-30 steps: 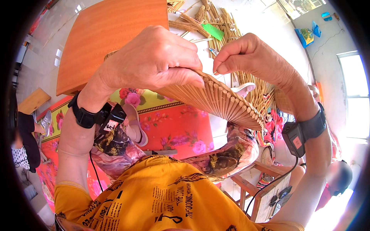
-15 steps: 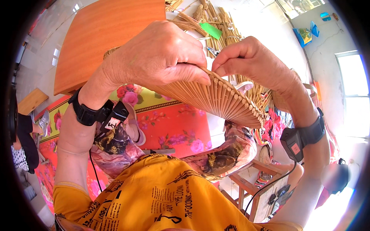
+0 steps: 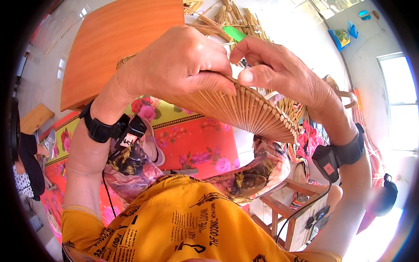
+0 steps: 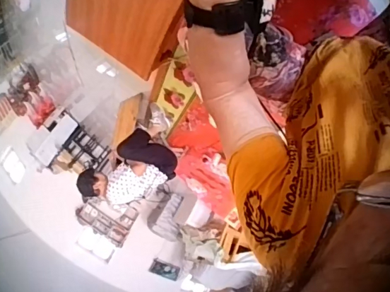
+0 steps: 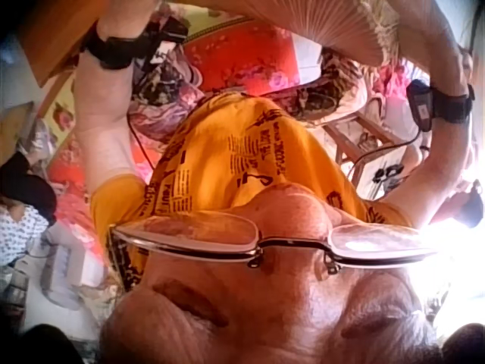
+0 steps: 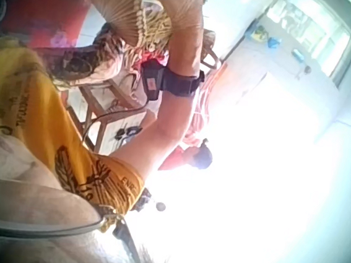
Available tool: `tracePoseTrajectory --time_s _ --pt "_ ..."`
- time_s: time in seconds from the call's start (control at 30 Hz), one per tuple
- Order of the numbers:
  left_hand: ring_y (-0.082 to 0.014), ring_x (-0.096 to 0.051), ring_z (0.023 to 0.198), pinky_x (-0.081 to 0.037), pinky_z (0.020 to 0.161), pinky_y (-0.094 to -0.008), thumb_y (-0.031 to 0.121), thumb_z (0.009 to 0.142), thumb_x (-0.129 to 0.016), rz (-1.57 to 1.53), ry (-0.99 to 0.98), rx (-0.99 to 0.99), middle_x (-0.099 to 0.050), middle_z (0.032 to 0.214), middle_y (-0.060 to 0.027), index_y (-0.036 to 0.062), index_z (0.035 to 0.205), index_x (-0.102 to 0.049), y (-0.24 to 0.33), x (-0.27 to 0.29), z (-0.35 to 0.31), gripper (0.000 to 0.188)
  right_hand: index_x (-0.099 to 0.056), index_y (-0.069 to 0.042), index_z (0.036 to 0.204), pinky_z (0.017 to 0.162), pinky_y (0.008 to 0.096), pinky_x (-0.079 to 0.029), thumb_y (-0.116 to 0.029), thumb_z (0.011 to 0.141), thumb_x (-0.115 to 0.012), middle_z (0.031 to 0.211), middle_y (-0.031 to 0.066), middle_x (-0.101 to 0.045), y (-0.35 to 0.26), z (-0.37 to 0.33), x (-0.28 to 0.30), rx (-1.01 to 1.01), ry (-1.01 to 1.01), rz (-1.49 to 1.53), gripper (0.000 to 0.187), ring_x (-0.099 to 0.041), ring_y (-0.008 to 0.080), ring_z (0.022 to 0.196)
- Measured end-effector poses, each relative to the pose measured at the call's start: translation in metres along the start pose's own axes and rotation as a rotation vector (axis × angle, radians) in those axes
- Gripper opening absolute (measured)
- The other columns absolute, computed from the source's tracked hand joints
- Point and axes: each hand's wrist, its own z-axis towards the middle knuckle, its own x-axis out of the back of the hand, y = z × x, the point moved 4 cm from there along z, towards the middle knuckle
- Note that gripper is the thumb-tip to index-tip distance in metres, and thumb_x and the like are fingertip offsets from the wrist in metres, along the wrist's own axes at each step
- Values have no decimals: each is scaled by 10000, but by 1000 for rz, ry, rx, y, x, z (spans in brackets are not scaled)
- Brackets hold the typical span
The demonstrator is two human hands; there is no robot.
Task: The person uses a needle and thread to sew the outer edge of a circular bamboo object. They rotate the object to continue stitching along the perimeter and later pick up a small bundle of thread.
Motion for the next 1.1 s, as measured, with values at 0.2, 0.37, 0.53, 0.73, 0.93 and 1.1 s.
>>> tracePoseTrajectory --time_s 0.2,0.37,0.53,0.73,0.93,1.1 --pt "-293 -604 652 -466 568 -378 306 817 -682 35 17 13 -620 689 -81 82 795 -688 1 -4 -4 226 -475 -53 1307 558 259 -286 -480 794 -719 669 -40 -346 -6 -3 -13 -68 5 -16 710 -349 79 623" --pt "-282 -610 662 -471 571 -380 290 809 -683 94 57 -23 -626 706 -65 94 784 -683 2 -5 -8 198 -351 -71 1447 621 295 -377 -504 796 -728 719 0 -454 -3 -4 -28 -13 -11 -38 867 -441 109 683" --pt "-282 -611 668 -476 579 -375 281 813 -681 95 90 -71 -627 715 -66 90 796 -680 7 -8 -9 192 -341 -63 1453 786 345 -478 -484 823 -711 934 113 -642 4 -7 -47 154 64 91 843 -607 186 885" --pt "-288 -624 667 -488 590 -360 229 833 -685 166 210 -35 -641 723 -81 63 819 -694 8 -4 -6 167 -551 -36 1265 762 330 -491 -248 861 -681 875 120 -652 -35 -44 -19 116 458 -491 474 -643 204 844" --pt "-268 -631 626 -486 547 -347 229 825 -708 246 326 50 -659 730 -85 66 848 -719 28 1 2 165 -655 14 1042 812 267 -502 -93 906 -627 886 54 -680 -34 -118 -78 -186 653 392 175 -638 124 889" --pt "-243 -627 574 -478 496 -333 254 781 -747 317 317 72 -643 698 -74 58 869 -689 97 -48 11 222 -637 6 1022 835 239 -474 -77 898 -636 916 24 -669 4 -128 -129 -149 869 1058 149 -610 98 881"
